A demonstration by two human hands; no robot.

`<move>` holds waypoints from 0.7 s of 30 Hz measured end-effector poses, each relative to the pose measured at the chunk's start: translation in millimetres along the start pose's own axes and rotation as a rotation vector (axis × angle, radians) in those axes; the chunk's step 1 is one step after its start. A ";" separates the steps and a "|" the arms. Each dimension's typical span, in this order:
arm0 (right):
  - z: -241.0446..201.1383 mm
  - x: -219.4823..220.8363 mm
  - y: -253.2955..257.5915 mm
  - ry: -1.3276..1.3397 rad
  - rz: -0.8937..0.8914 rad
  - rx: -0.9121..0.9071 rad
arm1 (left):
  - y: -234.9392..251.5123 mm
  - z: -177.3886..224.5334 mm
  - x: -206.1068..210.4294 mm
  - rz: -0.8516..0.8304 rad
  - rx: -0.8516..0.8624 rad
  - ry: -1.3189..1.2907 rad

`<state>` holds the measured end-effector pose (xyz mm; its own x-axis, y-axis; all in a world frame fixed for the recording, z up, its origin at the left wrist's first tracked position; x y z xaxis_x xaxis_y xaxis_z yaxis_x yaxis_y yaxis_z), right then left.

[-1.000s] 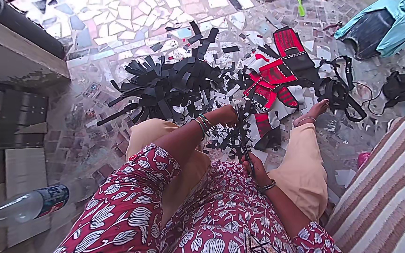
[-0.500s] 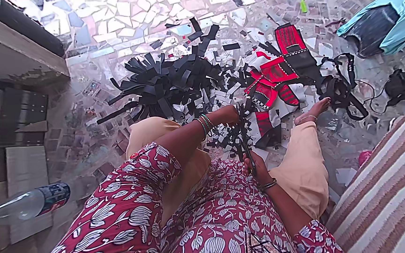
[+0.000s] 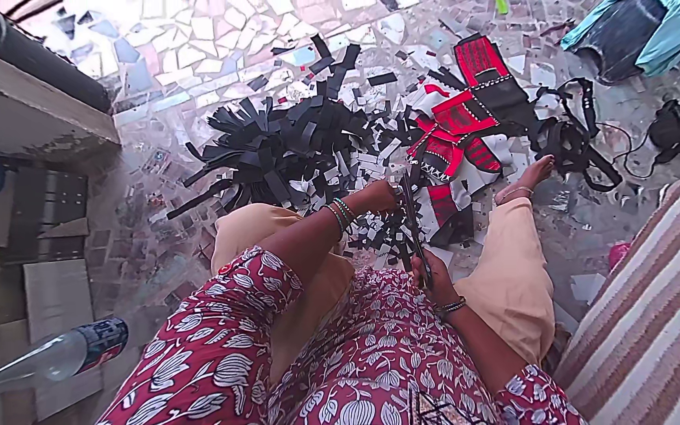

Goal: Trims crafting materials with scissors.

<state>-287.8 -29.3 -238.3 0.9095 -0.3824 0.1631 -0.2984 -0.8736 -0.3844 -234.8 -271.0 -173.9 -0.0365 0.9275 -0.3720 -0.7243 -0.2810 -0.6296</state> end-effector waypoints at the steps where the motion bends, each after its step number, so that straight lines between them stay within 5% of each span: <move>1: -0.7 -0.4 0.1 0.034 0.014 0.005 | 2.7 -2.0 0.3 0.005 0.012 0.014; 12: -19.8 -15.5 2.5 0.512 0.303 0.168 | 69.3 -14.2 27.7 -0.102 -0.003 0.379; 17: -30.6 -28.2 6.8 0.716 0.575 0.290 | 98.1 -54.7 87.2 -0.105 -0.093 0.457; 21: -26.5 -30.9 9.2 0.720 0.587 0.352 | 99.7 -89.3 131.5 -0.271 -0.232 0.457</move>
<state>-326.3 -33.5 -222.8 0.2175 -0.9190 0.3288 -0.4361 -0.3928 -0.8096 -250.3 -199.1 -346.5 0.4674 0.7876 -0.4014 -0.4951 -0.1430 -0.8570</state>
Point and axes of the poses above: each hand's wrist, its own y-axis towards the middle knuckle, its own x-axis out of the palm, z = x × y, the point moved 2 cm from there along y, towards the middle knuckle, and after that the axes turned 5 degrees about x, right-handed, at the moved point
